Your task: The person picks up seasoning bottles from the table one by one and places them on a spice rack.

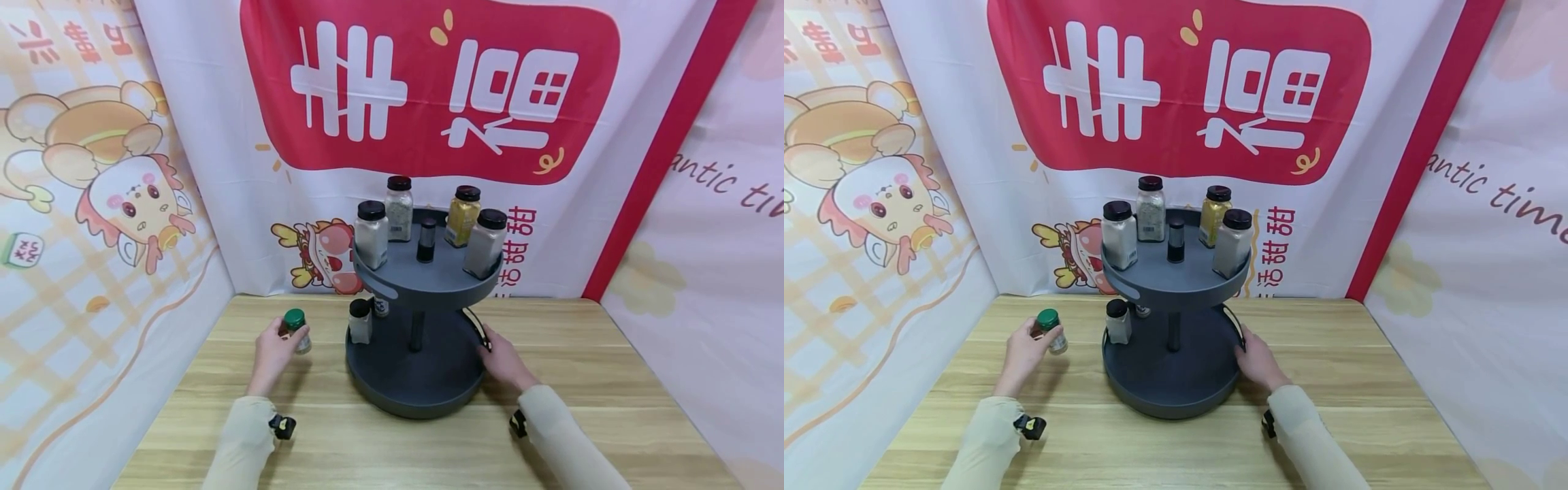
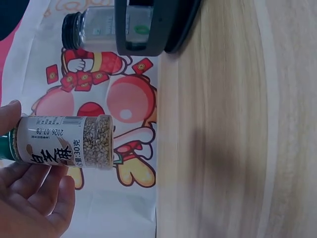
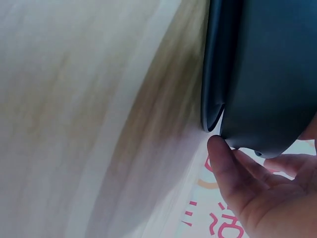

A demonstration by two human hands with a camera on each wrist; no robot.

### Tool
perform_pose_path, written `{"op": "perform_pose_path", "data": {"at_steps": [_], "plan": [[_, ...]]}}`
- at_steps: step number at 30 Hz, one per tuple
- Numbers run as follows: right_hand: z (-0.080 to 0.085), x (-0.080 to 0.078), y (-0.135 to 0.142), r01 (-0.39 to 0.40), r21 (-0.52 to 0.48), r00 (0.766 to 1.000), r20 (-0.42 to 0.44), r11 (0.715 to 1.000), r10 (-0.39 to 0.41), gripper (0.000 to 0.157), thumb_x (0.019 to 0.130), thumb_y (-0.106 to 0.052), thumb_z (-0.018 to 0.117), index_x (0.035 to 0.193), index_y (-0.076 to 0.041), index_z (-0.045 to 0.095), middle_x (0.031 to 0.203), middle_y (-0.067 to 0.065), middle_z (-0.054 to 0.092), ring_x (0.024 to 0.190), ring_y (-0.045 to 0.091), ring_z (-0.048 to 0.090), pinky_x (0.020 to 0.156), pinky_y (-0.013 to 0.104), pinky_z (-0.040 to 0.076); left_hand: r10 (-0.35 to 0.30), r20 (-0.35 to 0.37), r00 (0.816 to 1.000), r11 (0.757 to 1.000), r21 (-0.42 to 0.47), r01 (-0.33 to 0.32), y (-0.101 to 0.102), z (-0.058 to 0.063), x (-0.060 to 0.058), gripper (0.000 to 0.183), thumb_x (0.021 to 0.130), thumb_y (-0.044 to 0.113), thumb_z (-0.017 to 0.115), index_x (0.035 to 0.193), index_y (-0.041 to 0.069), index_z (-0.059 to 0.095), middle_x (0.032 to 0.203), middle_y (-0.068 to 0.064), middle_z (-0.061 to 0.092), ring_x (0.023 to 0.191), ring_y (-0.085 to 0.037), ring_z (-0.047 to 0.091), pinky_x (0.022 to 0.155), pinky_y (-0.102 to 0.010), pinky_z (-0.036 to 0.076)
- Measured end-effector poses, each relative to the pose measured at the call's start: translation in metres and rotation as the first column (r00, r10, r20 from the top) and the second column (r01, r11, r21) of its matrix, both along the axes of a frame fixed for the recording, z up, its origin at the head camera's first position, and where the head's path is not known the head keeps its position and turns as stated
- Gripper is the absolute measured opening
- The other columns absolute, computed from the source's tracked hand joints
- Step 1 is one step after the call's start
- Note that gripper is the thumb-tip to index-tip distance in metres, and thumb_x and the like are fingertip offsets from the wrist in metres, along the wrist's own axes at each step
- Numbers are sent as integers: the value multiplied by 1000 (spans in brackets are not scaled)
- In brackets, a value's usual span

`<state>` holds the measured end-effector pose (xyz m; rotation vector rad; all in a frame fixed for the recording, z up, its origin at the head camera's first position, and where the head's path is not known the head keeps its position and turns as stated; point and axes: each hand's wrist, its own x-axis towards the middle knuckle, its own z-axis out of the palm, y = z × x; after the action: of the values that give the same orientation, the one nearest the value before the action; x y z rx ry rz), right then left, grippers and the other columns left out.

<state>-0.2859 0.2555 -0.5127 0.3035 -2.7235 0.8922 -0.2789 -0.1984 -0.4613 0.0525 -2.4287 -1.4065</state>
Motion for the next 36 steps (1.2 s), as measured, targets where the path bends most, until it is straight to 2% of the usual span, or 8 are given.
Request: {"op": "perform_pose_path", "data": {"at_steps": [7, 14, 15, 18, 21, 26, 34, 36], "plan": [[0, 0, 1, -16, -25, 999, 34, 1000, 16, 52, 84, -5, 52, 132, 6, 33, 110, 26, 53, 101, 35, 50, 85, 46, 38, -23, -8, 1000, 1000, 2, 23, 7, 1, 2, 37, 77, 34, 66, 98, 5, 56, 100, -15, 60, 93, -26, 54, 78, -40, 44], [1, 4, 1, -19, -6, 1000, 11, 1000, 19, 53, 84, -4, 51, 132, 8, 31, 113, 27, 51, 104, 34, 48, 86, 46, 37, -42, -9, 999, 999, 7, 42, 17, 5, 5, 39, 77, 35, 66, 99, 5, 56, 100, -15, 60, 94, -26, 54, 78, -40, 44], [1, 5, 0, -17, -8, 1000, 15, 1000, 17, 53, 84, -4, 51, 132, 8, 31, 113, 27, 51, 102, 33, 49, 85, 45, 38, -42, -6, 999, 999, 7, 42, 18, 5, 6, 39, 76, 35, 66, 99, 5, 56, 100, -15, 60, 94, -26, 54, 78, -39, 44], [1, 9, 0, -10, -23, 999, 46, 1000, 11, 54, 85, -5, 50, 134, 6, 29, 112, 26, 52, 83, 29, 57, 76, 41, 43, -47, 3, 999, 999, 14, 47, 21, 6, 7, 36, 77, 31, 67, 98, 5, 56, 100, -15, 60, 94, -26, 54, 78, -40, 44], [2, 13, -2, -2, -29, 998, 55, 1000, 4, 54, 86, -6, 49, 134, 5, 28, 111, 25, 53, 73, 24, 56, 71, 38, 43, -55, 17, 998, 998, 20, 54, 24, 7, 8, 37, 77, 33, 67, 99, 5, 56, 101, -15, 60, 95, -26, 54, 79, -39, 44], [3, 17, -4, 6, -2, 1000, 26, 1000, -6, 54, 85, -6, 50, 133, 6, 30, 109, 27, 53, 89, 31, 53, 78, 43, 41, -62, 25, 998, 998, 25, 61, 27, 8, 9, 40, 77, 35, 66, 101, 6, 56, 102, -15, 59, 95, -26, 54, 80, -39, 44], [3, 23, -8, 42, 26, 999, 23, 999, -43, 53, 83, -6, 52, 130, 9, 33, 105, 28, 53, 81, 29, 53, 75, 42, 42, -73, 23, 997, 997, 11, 72, 30, 10, 12, 45, 75, 43, 65, 100, 6, 56, 100, -14, 60, 92, -26, 56, 78, -39, 45], [3, 24, -9, 50, 25, 999, 14, 998, -50, 52, 82, -6, 52, 129, 10, 35, 103, 28, 54, 82, 29, 54, 76, 43, 42, -73, 23, 997, 997, 20, 72, 32, 13, 13, 42, 75, 40, 66, 98, 7, 57, 100, -14, 60, 92, -25, 56, 77, -39, 45]]}}
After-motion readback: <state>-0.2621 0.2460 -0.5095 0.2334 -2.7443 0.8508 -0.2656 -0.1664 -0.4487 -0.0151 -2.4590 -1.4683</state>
